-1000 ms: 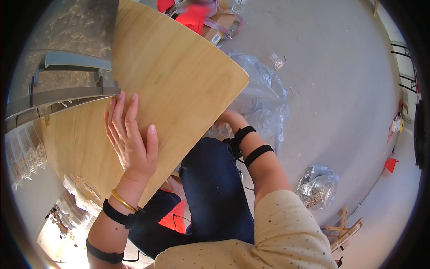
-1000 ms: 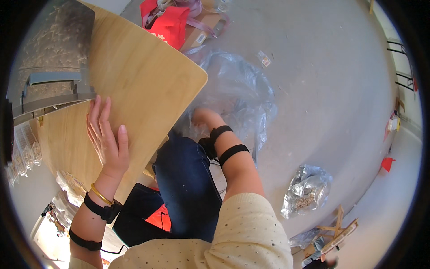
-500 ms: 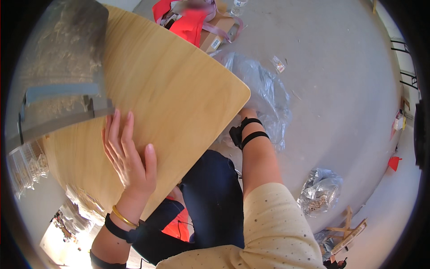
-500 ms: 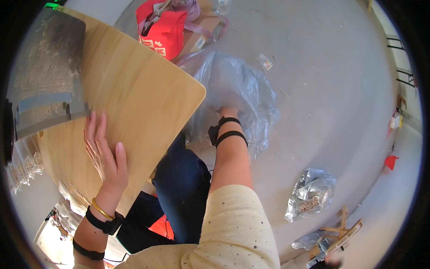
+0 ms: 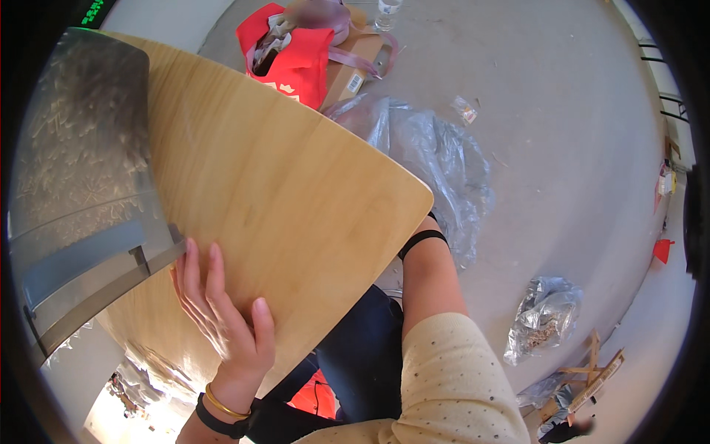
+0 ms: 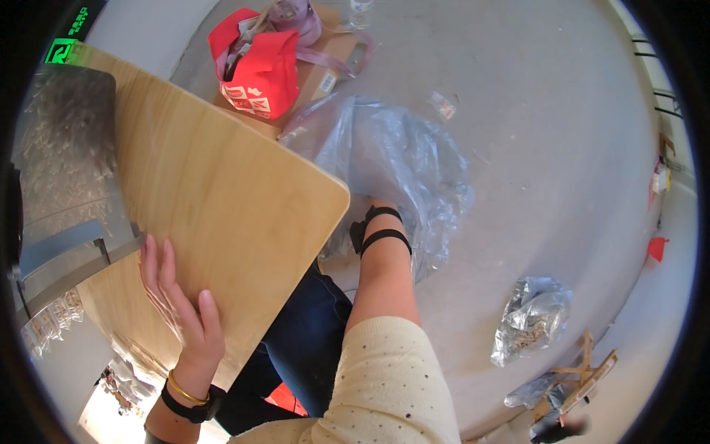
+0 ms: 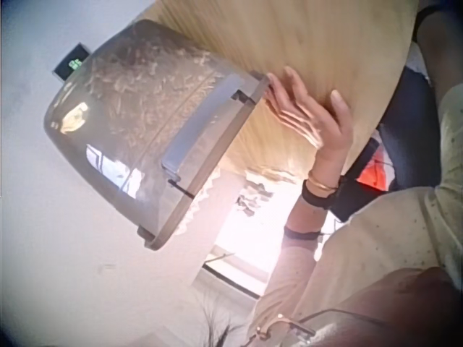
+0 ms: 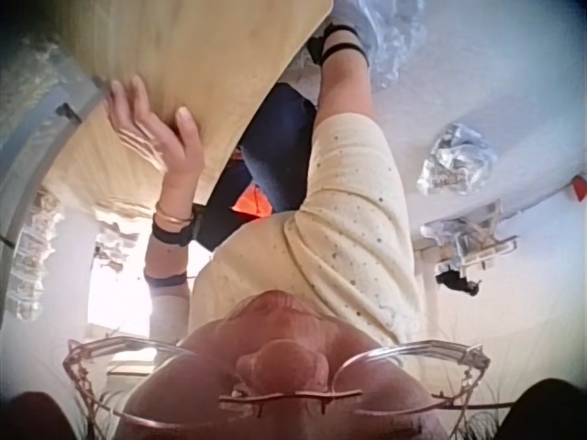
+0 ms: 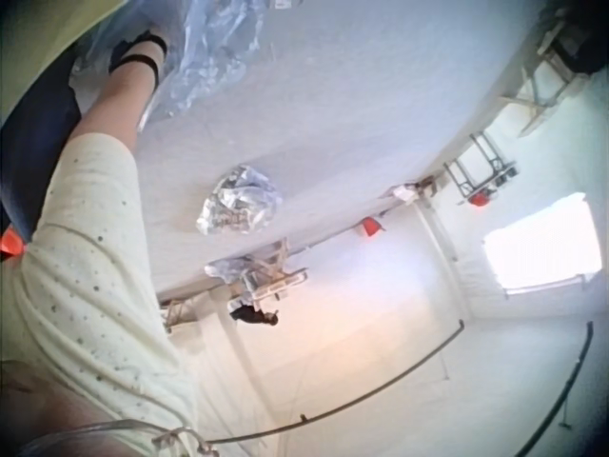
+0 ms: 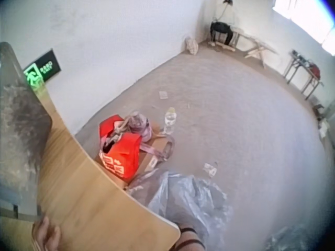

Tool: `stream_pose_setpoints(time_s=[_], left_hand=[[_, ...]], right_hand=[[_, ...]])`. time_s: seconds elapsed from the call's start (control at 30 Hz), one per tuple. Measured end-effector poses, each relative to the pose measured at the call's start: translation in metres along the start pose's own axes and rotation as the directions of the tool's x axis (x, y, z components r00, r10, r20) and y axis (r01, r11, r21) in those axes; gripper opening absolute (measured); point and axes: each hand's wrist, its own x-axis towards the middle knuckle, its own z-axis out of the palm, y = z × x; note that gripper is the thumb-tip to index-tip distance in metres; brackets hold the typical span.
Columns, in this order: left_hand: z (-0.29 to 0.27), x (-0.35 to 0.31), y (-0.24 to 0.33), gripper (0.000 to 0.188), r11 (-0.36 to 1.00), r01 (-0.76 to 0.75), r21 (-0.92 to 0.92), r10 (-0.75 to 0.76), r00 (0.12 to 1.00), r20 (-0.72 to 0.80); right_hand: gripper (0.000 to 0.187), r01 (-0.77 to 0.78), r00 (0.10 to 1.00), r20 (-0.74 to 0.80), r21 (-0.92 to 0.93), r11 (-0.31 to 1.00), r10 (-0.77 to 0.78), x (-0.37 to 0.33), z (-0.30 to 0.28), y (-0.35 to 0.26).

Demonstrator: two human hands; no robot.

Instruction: Packaging small items into plastic bags and applying labels.

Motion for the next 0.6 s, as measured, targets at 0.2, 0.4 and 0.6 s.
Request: stream_pose_setpoints(time_s=[0.2,0.4,0.6], left_hand=[[-0.001,-0.002,-0.002,0.066,1.000,-0.007,-0.006,0.007,1.000,0.002],[-0.002,-0.001,-0.002,0.066,1.000,-0.016,-0.001,0.016,1.000,0.005],[-0.003,0.000,0.001,0.066,1.000,-0.011,0.008,0.011,1.000,0.006]], right_hand=[[0.056,0.007,0.995,-0.100,0.102,0.995,0.003,-0.002,0.003,-0.004],[0.055,0.021,0.980,-0.198,0.202,0.979,0.019,-0.007,0.001,-0.004],[0.055,0.032,0.957,-0.283,0.304,0.952,0.058,-0.026,0.007,0.010]])
